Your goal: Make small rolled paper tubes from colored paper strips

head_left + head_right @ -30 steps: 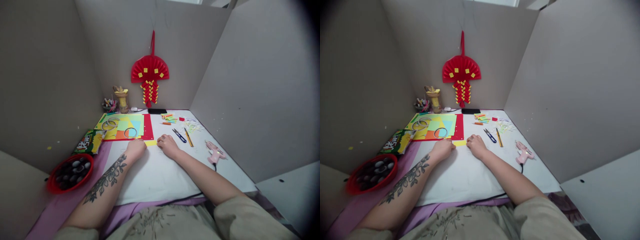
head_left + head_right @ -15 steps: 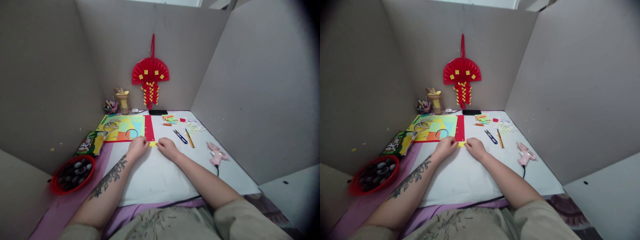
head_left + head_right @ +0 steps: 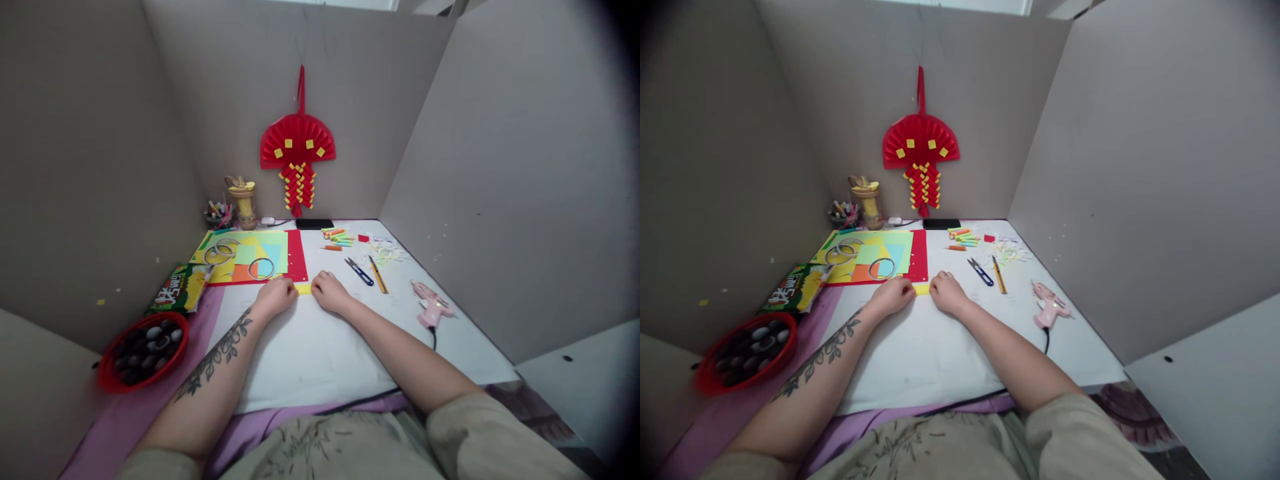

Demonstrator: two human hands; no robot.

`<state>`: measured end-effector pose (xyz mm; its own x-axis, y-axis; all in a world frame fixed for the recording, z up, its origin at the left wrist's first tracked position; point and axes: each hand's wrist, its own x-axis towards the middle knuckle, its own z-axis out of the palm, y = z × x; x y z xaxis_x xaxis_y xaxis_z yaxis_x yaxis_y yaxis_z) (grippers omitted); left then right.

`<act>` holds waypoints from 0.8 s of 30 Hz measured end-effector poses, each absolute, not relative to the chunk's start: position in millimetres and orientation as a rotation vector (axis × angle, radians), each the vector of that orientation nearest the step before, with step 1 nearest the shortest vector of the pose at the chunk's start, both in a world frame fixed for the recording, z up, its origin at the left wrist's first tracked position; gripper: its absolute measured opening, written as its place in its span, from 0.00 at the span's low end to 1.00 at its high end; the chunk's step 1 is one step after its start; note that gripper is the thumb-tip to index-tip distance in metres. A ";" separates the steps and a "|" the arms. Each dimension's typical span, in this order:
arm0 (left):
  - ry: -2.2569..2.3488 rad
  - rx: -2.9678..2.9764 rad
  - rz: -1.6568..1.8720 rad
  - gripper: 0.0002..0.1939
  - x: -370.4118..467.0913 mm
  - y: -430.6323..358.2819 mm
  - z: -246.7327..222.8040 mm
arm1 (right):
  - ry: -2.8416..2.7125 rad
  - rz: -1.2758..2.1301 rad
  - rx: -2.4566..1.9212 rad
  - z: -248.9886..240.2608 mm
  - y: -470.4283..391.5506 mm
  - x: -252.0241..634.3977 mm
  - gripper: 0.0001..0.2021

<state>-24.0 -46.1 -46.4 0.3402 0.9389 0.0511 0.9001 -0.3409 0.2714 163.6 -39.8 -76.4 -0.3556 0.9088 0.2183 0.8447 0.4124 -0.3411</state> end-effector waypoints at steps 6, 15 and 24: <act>1.767 2.372 0.198 0.15 -18.6 -43.7 -46.5 | -2.394 0.214 -1.596 -75.1 -33.3 159.6 0.11; 1.803 2.369 0.118 0.15 -13.4 -42.8 -44.2 | -2.363 0.132 -1.715 -76.2 -35.7 153.3 0.10; 1.648 2.319 0.397 0.08 -25.4 -40.1 -47.5 | -2.394 0.223 -1.268 -76.3 -38.8 161.3 0.13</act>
<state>-25.4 -40.1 -47.5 0.3158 0.9465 0.0669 0.8730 -0.3174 0.3704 161.3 -38.8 -76.3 -0.4957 0.8190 0.2890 0.7514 0.5713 -0.3301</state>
